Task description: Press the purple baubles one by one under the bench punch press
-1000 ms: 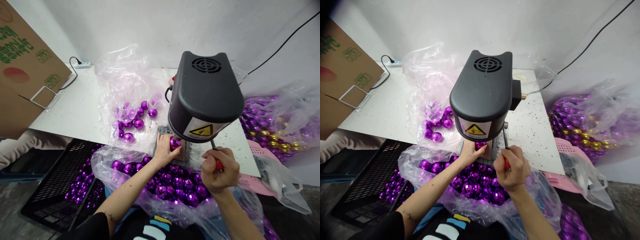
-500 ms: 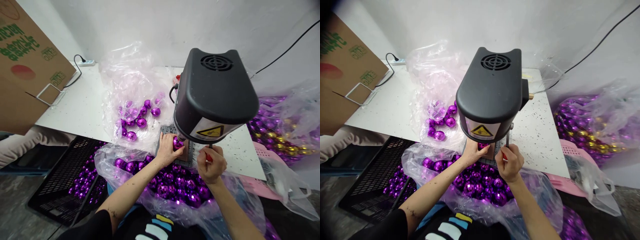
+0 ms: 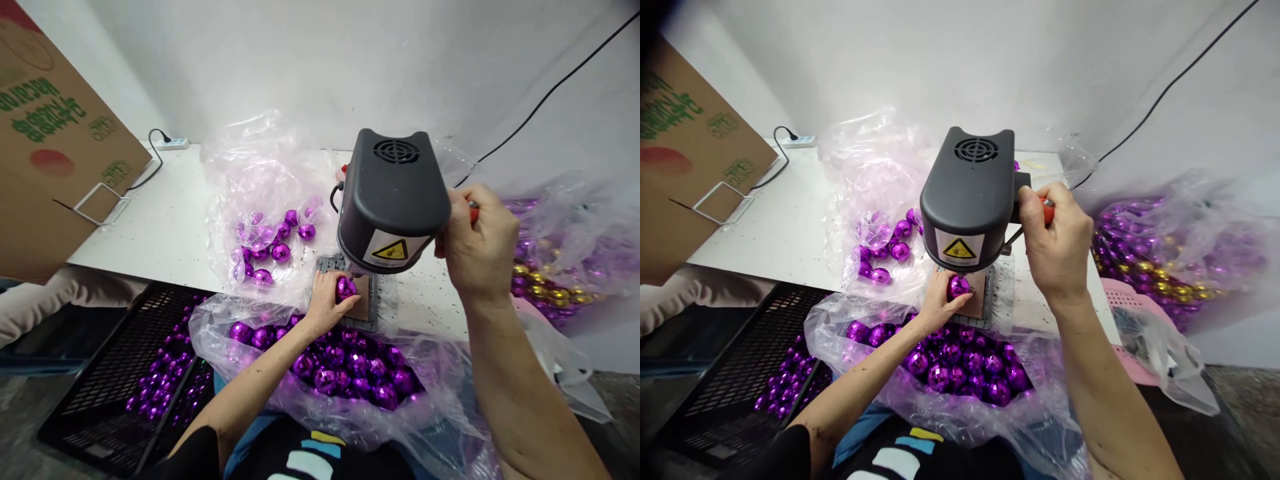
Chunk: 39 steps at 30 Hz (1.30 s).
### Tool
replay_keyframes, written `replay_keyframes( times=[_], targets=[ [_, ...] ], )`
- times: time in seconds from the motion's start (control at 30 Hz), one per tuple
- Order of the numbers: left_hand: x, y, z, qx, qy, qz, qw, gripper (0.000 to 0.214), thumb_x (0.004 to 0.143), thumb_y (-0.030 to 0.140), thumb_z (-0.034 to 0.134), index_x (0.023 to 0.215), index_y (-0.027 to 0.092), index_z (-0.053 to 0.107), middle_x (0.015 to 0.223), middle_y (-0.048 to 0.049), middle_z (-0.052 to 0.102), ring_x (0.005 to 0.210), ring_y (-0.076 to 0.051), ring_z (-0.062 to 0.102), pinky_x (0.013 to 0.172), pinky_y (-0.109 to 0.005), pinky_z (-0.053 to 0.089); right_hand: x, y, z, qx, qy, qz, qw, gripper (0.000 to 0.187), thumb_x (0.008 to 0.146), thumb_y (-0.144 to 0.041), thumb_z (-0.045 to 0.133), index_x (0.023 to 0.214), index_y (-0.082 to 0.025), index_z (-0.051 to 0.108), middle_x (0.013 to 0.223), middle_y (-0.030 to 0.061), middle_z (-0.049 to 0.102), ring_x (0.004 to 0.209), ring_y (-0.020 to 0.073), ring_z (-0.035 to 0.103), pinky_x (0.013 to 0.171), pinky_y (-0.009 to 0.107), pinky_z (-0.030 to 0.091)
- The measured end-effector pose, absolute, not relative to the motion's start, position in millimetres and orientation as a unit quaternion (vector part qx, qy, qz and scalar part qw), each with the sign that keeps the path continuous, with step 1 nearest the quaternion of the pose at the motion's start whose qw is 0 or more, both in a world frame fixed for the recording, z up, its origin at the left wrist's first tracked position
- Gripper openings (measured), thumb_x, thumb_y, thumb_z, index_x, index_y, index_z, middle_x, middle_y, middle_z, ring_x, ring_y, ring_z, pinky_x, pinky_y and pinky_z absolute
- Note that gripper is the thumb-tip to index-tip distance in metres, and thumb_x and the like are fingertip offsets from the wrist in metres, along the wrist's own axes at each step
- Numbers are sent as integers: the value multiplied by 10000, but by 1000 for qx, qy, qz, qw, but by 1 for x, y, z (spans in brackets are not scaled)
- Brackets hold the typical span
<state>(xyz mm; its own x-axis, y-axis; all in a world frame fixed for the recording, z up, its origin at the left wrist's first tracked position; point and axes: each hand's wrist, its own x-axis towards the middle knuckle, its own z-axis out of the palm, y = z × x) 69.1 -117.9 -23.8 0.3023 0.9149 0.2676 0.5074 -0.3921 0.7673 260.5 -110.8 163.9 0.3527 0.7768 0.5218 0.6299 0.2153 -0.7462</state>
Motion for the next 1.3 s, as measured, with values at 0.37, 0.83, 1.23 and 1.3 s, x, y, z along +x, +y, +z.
replay_keyframes(
  times=[0.37,0.83,1.23,1.3],
  targets=[
    [21,-181,-13,819,419,191,343,583,822,450,770,1305,226,531,1218,-101,637,1141,-287,613,965,-431,520,261,-109,157,-623,-558,68,544,459,896,-634,510,754,-197,503,468,-61,437,436,72,418,532,256,337],
    [-27,-63,32,802,586,92,70,259,992,263,492,1209,171,600,1231,-154,623,1124,-293,632,927,-428,517,263,-108,156,-630,-556,63,538,464,881,-650,520,767,-200,514,483,-56,432,478,80,411,543,256,321],
    [-35,-21,19,769,637,-13,59,444,908,226,559,1329,106,480,1290,-210,567,1105,-346,633,854,-412,504,261,-110,161,-627,-565,81,531,444,894,-618,509,763,-194,486,612,-35,439,600,76,388,581,239,322],
    [-37,-25,33,762,638,52,100,431,921,292,573,1315,131,506,1271,-190,592,1073,-329,641,846,-415,513,261,-110,162,-624,-566,83,532,440,892,-614,508,764,-194,485,608,-35,436,599,75,377,582,239,318]
  ],
)
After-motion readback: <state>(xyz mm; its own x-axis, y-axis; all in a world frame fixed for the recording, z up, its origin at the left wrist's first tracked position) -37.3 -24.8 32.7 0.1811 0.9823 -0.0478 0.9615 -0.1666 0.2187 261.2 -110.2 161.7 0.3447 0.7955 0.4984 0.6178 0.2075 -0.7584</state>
